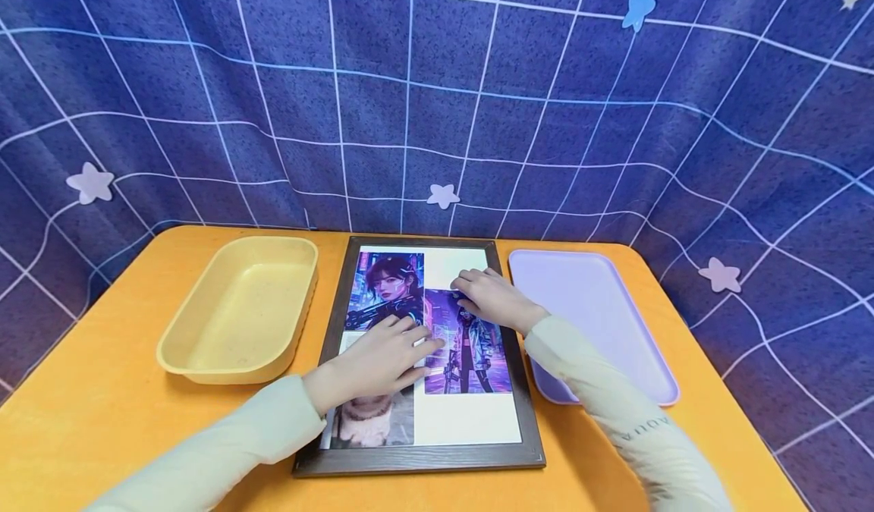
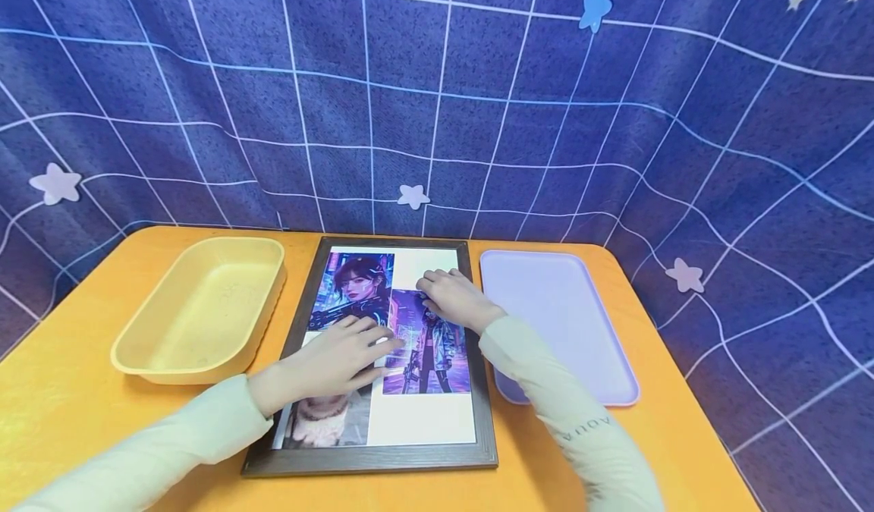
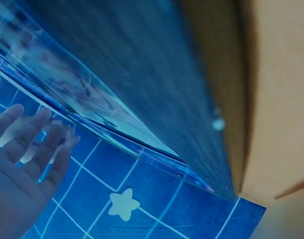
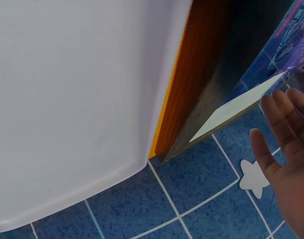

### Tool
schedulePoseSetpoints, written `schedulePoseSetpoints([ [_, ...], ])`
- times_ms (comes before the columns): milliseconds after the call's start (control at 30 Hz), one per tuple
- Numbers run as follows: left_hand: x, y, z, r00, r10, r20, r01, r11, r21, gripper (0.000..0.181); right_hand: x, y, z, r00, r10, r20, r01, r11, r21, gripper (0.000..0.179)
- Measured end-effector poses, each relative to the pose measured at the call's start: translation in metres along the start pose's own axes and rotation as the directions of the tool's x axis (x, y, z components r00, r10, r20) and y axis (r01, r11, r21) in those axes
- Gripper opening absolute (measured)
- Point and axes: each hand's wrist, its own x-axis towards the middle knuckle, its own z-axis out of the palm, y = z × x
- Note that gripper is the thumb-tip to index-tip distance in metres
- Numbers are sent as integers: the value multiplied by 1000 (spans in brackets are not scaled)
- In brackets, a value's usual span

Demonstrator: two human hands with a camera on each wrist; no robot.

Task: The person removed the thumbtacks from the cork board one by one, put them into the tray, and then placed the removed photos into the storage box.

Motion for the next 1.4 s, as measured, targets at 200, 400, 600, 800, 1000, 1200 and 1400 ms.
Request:
schedulePoseSetpoints([
  [200,6,1,3,1000,13,22,-13,1000,2,42,6,0,2,999,12,42,-14,998,56,20],
  [400,9,-1,6,999,13,53,-12,1000,-9,41,10,1,6,998,14,68,-18,997,68,18],
  [600,13,-4,8,998,21,65,-22,999,23,40,14,2,9,999,-5,54,2,998,60,15],
  [800,17,-4,9,995,14,97,-17,999,32,41,16,3,9,998,3,55,-6,998,67,14],
  [1000,18,-4,10,993,18,115,-24,999,47,39,17,3,12,999,-5,53,1,998,67,14],
  [1200,19,-4,12,992,27,123,-32,999,37,38,18,2,13,999,4,53,-7,998,59,14],
  [1400,18,-5,14,991,37,132,-41,999,34,39,20,3,16,998,12,62,-16,998,57,14],
])
